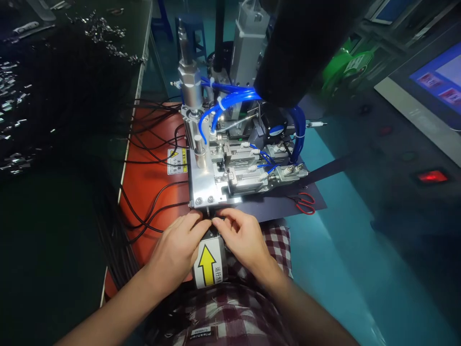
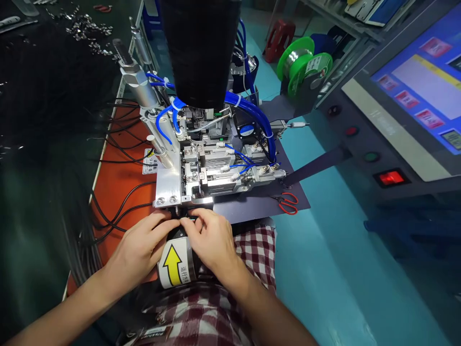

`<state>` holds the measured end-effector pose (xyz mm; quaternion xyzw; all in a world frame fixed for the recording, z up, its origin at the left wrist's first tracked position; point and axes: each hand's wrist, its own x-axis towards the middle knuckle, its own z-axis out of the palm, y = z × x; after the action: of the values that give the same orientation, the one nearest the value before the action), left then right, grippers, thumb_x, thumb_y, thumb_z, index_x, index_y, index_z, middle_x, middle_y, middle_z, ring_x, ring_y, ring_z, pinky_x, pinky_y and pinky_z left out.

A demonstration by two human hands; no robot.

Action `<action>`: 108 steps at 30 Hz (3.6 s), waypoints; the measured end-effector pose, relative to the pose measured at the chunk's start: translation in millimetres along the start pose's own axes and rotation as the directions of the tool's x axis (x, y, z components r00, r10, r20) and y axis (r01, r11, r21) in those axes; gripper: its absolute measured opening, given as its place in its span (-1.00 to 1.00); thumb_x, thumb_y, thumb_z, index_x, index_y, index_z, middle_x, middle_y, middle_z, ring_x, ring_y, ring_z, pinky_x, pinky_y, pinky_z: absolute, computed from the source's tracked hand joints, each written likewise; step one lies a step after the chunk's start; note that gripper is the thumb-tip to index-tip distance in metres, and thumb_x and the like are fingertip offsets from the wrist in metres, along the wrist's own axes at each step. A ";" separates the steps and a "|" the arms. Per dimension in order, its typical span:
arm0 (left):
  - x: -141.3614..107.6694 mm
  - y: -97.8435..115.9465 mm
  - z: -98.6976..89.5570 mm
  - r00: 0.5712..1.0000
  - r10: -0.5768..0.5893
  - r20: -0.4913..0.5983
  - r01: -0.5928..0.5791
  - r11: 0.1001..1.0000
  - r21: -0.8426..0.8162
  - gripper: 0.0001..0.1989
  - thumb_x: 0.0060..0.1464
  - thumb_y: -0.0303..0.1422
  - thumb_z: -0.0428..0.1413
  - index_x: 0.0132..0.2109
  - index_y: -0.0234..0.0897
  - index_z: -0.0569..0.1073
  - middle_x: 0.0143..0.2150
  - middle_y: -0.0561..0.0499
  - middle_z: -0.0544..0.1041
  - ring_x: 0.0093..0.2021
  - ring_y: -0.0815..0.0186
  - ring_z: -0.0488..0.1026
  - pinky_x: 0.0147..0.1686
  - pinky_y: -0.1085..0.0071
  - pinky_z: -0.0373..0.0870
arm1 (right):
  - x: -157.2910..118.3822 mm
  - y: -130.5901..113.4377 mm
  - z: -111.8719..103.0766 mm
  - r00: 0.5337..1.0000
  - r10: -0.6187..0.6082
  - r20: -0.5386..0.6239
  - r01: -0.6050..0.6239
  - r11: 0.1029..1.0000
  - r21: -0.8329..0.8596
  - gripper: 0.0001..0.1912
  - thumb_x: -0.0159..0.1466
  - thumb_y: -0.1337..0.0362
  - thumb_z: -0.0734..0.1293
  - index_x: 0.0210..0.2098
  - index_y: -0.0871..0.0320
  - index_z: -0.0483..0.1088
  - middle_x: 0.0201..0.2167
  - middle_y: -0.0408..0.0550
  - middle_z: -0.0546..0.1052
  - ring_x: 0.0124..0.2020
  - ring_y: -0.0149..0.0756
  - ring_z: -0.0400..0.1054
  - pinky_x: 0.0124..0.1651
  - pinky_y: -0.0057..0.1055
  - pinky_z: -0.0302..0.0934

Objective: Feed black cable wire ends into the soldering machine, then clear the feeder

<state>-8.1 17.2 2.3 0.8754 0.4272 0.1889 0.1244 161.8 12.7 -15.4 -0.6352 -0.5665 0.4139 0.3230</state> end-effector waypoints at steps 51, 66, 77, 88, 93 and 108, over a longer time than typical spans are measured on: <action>2.5 11.9 -11.3 0.962 -0.157 0.222 0.132 0.983 0.126 -0.68 0.06 -0.58 0.00 -0.05 -0.32 0.45 -0.25 -0.10 0.40 -0.27 0.16 0.36 -0.37 0.29 0.41 | 12.2 17.5 9.0 0.927 0.185 0.327 -0.353 0.727 0.589 -0.69 0.11 0.06 0.34 -0.51 0.18 0.29 -0.66 -0.25 0.32 -0.66 -0.49 0.14 -0.51 -0.48 0.02; 1.8 3.3 -3.0 0.989 -0.001 0.151 -0.013 0.996 0.090 -0.63 0.09 -0.58 -0.10 0.00 -0.34 0.42 -0.16 -0.15 0.47 -0.30 0.20 0.41 -0.35 0.31 0.44 | 4.5 21.9 18.8 0.993 0.081 0.081 -0.107 0.915 0.390 -0.73 0.24 0.08 0.22 -0.46 0.14 0.27 -0.59 -0.23 0.27 -0.58 -0.42 0.14 -0.50 -0.44 0.06; 7.3 8.4 -4.2 0.956 -0.136 0.260 0.090 0.979 0.180 -0.58 0.07 -0.60 -0.10 0.02 -0.25 0.42 -0.21 -0.11 0.43 -0.29 0.15 0.40 -0.37 0.28 0.42 | 2.2 17.1 18.3 0.994 0.086 0.062 -0.104 0.897 0.431 -0.77 0.23 0.14 0.24 -0.46 0.14 0.25 -0.58 -0.25 0.22 -0.57 -0.44 0.08 -0.51 -0.45 0.01; -0.1 3.7 -0.1 0.987 -0.109 0.116 0.106 0.994 0.028 -0.65 0.13 -0.53 -0.11 -0.02 -0.25 0.44 -0.23 -0.08 0.42 -0.25 0.21 0.38 -0.31 0.31 0.41 | 7.0 19.0 18.1 0.971 0.137 0.196 -0.228 0.779 0.584 -0.72 0.17 0.07 0.28 -0.49 0.14 0.23 -0.67 -0.29 0.26 -0.64 -0.46 0.13 -0.52 -0.46 0.03; -9.1 1.6 -3.2 0.985 -0.171 0.017 0.171 0.979 -0.111 -0.75 0.19 -0.49 -0.13 -0.10 -0.32 0.41 -0.23 -0.06 0.41 -0.21 0.29 0.39 -0.23 0.38 0.41 | 4.9 22.2 20.5 0.975 0.094 0.202 -0.203 0.752 0.628 -0.67 0.18 0.01 0.26 -0.48 0.14 0.23 -0.58 -0.24 0.33 -0.62 -0.47 0.17 -0.49 -0.46 0.07; -11.8 14.2 -2.9 0.996 -0.085 0.009 0.084 0.993 0.084 -0.67 0.15 -0.54 -0.14 0.00 -0.33 0.39 -0.10 -0.14 0.44 -0.12 0.21 0.39 -0.15 0.27 0.45 | 4.0 19.7 24.2 0.980 0.094 0.176 -0.190 0.713 0.675 -0.67 0.13 0.00 0.32 -0.48 0.13 0.22 -0.59 -0.26 0.30 -0.62 -0.47 0.14 -0.51 -0.46 0.08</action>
<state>-6.1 -0.6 7.6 0.8622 0.4705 0.1599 0.0983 149.2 12.2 -44.3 -0.4837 -0.3414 0.6579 0.4655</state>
